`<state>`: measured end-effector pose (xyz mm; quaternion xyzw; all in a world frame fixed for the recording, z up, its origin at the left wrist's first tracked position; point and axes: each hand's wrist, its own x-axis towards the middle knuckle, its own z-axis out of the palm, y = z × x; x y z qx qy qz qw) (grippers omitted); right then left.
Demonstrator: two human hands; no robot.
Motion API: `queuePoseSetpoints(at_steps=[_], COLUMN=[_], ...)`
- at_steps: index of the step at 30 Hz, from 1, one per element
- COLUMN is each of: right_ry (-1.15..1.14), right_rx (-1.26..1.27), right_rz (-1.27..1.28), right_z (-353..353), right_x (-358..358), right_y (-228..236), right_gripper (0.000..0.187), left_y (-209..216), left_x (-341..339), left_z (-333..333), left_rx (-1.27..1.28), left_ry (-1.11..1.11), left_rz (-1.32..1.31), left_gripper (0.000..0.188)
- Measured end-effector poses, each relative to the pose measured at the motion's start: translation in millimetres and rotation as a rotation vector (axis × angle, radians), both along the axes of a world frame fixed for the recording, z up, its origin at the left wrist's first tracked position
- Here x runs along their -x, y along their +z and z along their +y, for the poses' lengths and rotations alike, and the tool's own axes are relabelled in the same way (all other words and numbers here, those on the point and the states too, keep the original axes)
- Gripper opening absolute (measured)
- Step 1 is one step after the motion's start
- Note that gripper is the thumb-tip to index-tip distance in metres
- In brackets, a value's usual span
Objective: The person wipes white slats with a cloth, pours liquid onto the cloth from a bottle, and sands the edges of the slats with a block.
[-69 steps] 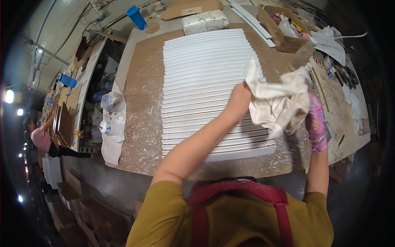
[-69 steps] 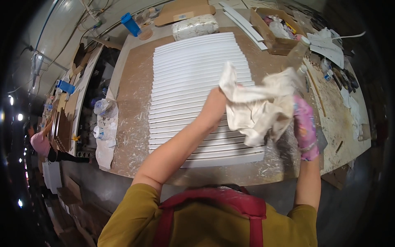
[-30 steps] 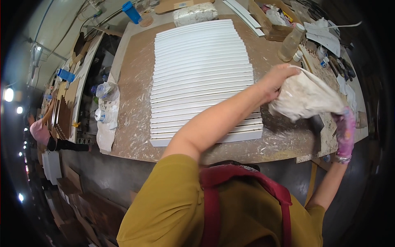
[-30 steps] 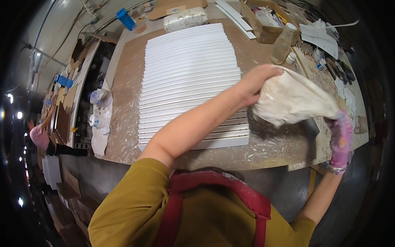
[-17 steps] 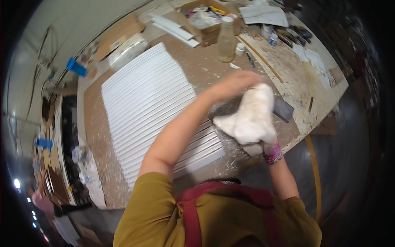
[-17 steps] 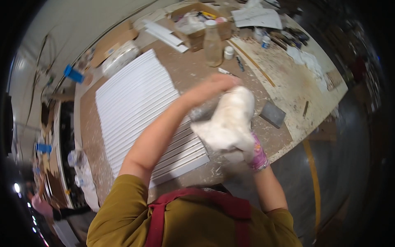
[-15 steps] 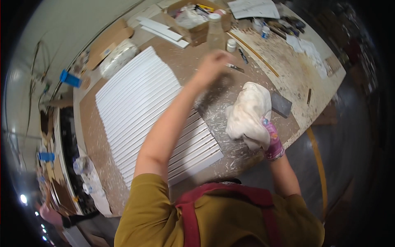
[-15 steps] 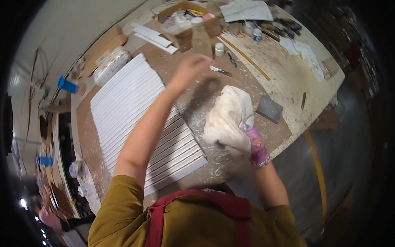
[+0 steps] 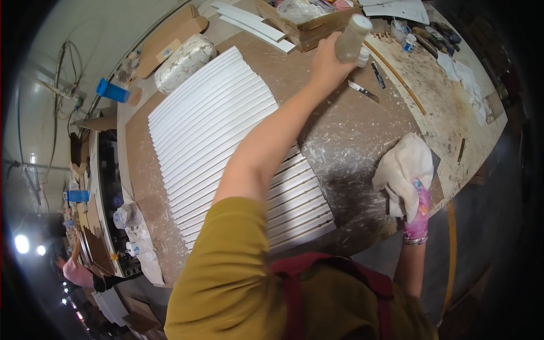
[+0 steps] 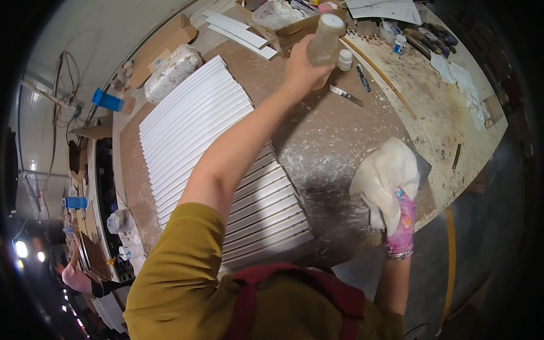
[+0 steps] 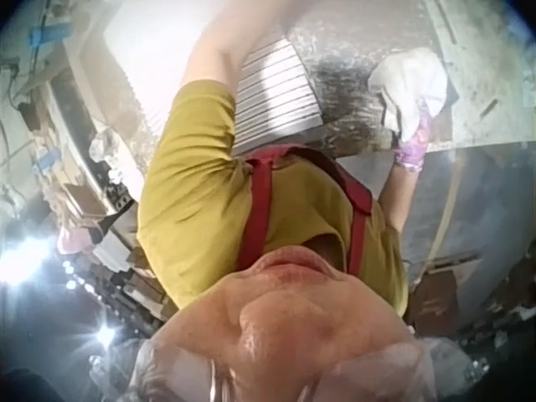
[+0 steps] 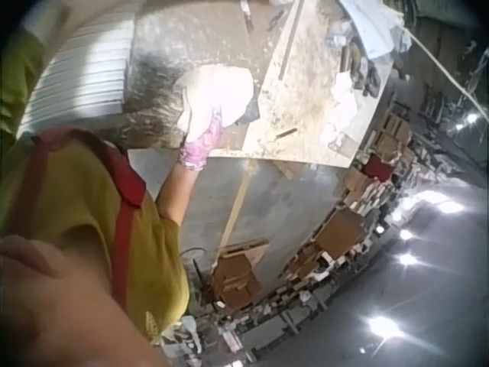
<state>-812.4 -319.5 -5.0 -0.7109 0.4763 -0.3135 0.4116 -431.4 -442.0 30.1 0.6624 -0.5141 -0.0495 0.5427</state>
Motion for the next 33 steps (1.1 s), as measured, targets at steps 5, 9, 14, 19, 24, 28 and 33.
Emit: queuePoseSetpoints(at_steps=[5, 9, 14, 19, 24, 28, 33], right_ry=[0.104, 0.1, 0.106, 0.285, 0.294, 0.307, 0.229], right_rx=[0.319, -0.294, -0.49, 0.219, -0.089, -0.355, -0.873], right_rz=[-0.036, -0.582, -1.06, -0.159, -0.6, -0.827, -1.331], right_z=[-27, -14, 17, 20, 28, 26, 22], right_x=[3, -61, -67, -65, -62, -60, -67], right_y=[14, 67, 67, 81, 54, 44, 28], right_gripper=[0.04, 0.043, 0.051, 0.054, 0.05, 0.049, 0.05], left_y=[40, 53, 73, 96, 101, 107, 103], left_x=[28, 41, 70, 81, 78, 67, 71], left_z=[99, 148, 162, 187, 194, 193, 202], left_rx=[-0.144, -0.23, -0.262, -0.307, -0.356, -0.403, -0.443], left_ry=[-0.313, -0.388, -0.432, -0.494, -0.472, -0.448, -0.489], left_rz=[-0.381, -0.931, -1.156, -1.271, -1.329, -1.308, -1.339], left_gripper=[0.08, 0.083, 0.074, 0.066, 0.063, 0.063, 0.064])
